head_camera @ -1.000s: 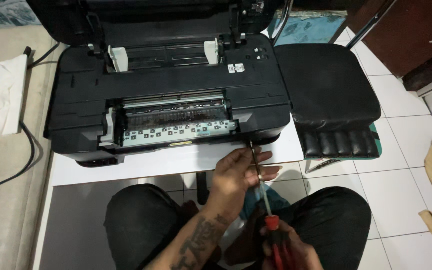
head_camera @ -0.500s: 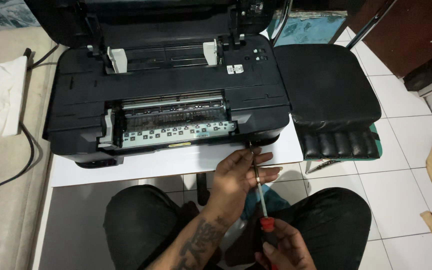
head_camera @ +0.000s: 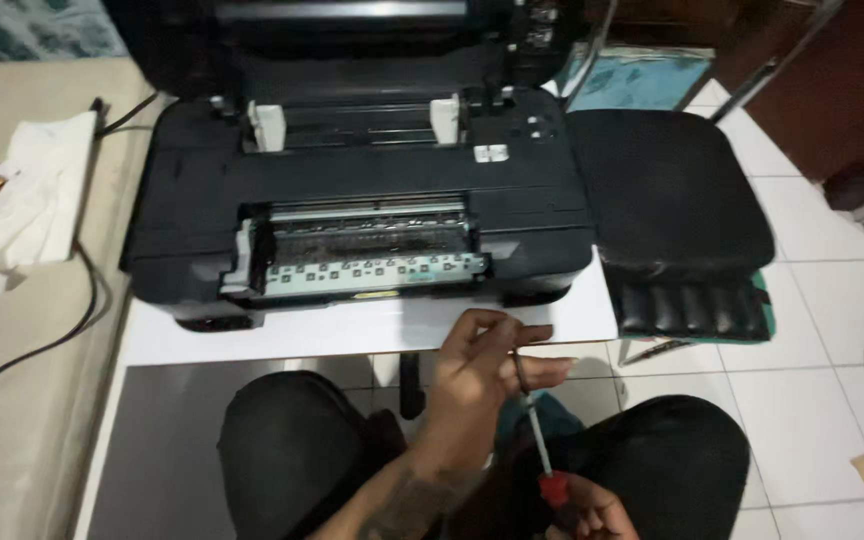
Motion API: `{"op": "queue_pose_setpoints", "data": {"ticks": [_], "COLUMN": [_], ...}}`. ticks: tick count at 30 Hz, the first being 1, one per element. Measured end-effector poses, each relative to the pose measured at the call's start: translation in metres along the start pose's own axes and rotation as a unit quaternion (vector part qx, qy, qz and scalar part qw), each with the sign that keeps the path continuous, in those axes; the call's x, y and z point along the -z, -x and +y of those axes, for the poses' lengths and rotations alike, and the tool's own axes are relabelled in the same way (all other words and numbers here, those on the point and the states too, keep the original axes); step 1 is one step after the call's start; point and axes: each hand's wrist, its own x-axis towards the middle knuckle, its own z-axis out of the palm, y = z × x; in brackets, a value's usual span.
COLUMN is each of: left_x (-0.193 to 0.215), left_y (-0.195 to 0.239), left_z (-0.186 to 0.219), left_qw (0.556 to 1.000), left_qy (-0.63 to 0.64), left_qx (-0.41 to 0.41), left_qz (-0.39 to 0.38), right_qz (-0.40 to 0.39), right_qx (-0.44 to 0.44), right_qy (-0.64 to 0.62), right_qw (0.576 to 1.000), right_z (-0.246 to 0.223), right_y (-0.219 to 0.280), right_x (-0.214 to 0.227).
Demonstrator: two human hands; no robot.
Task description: The person uses a screwdriver to remove screws from the front and top of a black printer. They then lift the top cover to access the internal components and continue unscrewing parts inside the device.
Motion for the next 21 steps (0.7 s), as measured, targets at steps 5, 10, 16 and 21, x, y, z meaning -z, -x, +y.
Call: {"op": "queue_pose_setpoints", "data": {"ticks": [5, 10, 16, 21], "left_x": [-0.016, -0.055, -0.097, -0.125], "left_y": [0.010, -0.011, -0.106, -0.164], "left_z": [0.006, -0.018, -0.115, -0.145], "left_qw": [0.938, 0.764, 0.695, 0.622], "left_qy": [-0.265, -0.482, -0.579, -0.689], "left_qx": [-0.221, -0.424, -0.406, -0.366], "left_qz": [0.021, -0.066, -0.129, -0.058], "right_qz": [-0.085, -0.012, -0.083, -0.138], "right_qx": [0.256, 0.242, -0.097, -0.227], "right_qy": [0.016, -0.163, -0.172, -0.116], "right_qw": [0.963, 0.956, 0.977, 0.957], "right_z": [0.054, 0.049, 0.055, 0.031], "right_y": [-0.039, -0.052, -0.197, -0.258], "right_x": [0.076, 0.127, 0.287, 0.239]}}
